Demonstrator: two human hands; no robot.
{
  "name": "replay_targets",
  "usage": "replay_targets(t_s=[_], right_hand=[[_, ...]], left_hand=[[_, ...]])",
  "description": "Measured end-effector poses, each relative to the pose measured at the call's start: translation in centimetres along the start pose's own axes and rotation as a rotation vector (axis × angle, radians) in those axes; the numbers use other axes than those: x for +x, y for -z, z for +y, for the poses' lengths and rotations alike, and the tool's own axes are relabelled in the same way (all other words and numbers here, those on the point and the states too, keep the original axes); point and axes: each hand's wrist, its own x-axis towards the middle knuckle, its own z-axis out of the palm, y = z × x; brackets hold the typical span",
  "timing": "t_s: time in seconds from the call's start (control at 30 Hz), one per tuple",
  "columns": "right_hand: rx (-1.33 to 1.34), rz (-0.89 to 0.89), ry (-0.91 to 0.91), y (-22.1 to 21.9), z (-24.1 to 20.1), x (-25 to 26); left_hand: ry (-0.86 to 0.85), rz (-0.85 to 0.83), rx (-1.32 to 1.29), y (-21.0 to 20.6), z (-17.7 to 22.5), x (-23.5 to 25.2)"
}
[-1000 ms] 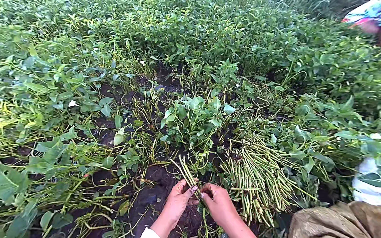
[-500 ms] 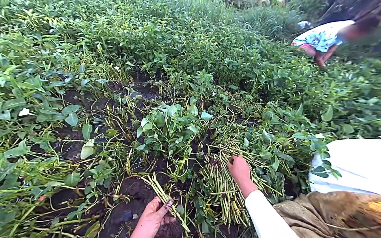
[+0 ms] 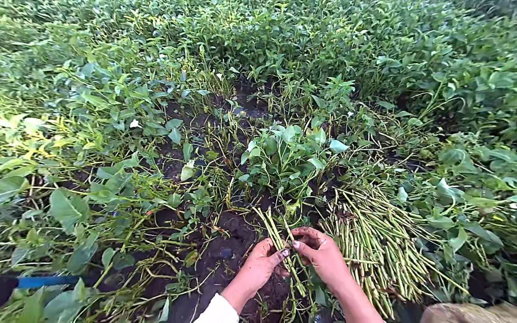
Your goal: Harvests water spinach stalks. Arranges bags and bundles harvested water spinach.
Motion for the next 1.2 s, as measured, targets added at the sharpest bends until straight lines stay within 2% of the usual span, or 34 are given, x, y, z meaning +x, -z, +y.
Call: replay_targets(t_s=[0.23, 0.27, 0.37, 0.53, 0.63, 0.73, 0.8, 0.9, 1.07, 1.2], right_hand=[[-0.12, -0.102, 0.098, -4.0, 1.6, -0.5], [-0.221, -0.158, 0.131, -4.1, 1.8, -0.6], [-0.563, -0.47, 0.142, -4.8, 1.1, -0.7], [-0.944, -0.623, 0.187, -9.9, -2.5, -0.4], [-0.981, -0.672, 0.32, -13.4, -2.9, 0.9], [-0.994, -0.593, 0.324, -16.3, -0.6, 3.5], [-1.049, -0.56, 0.265, -18.0, 2.1, 5.2], [-1.11, -0.519, 0.233, -20.2, 4.4, 7.7], [-1.194, -0.596, 0.131, -21.8, 1.0, 12.4], [-1.24, -0.618, 0.148, -23.1, -0.4, 15.1]], left_hand=[[-0.023, 0.165, -0.059, 1.8, 0.0, -1.3], [-0.04, 0.186, -0.059, 2.1, 0.2, -1.6], [-0.115, 0.242, -0.085, 3.3, 1.2, -2.8], [-0.108, 0.343, -0.057, 8.1, 3.0, -7.4], [-0.14, 0.48, -0.179, 10.3, 3.2, -10.6], [-0.169, 0.734, -0.053, 13.0, 1.4, -11.9], [-0.127, 0.878, 0.032, 14.6, -0.8, -11.6], [-0.093, 0.962, 0.062, 15.9, -3.6, -10.0], [-0.08, 0.99, 0.085, 16.8, -5.9, -6.5], [-0.135, 1.032, 0.38, 18.3, -7.7, -3.2]])
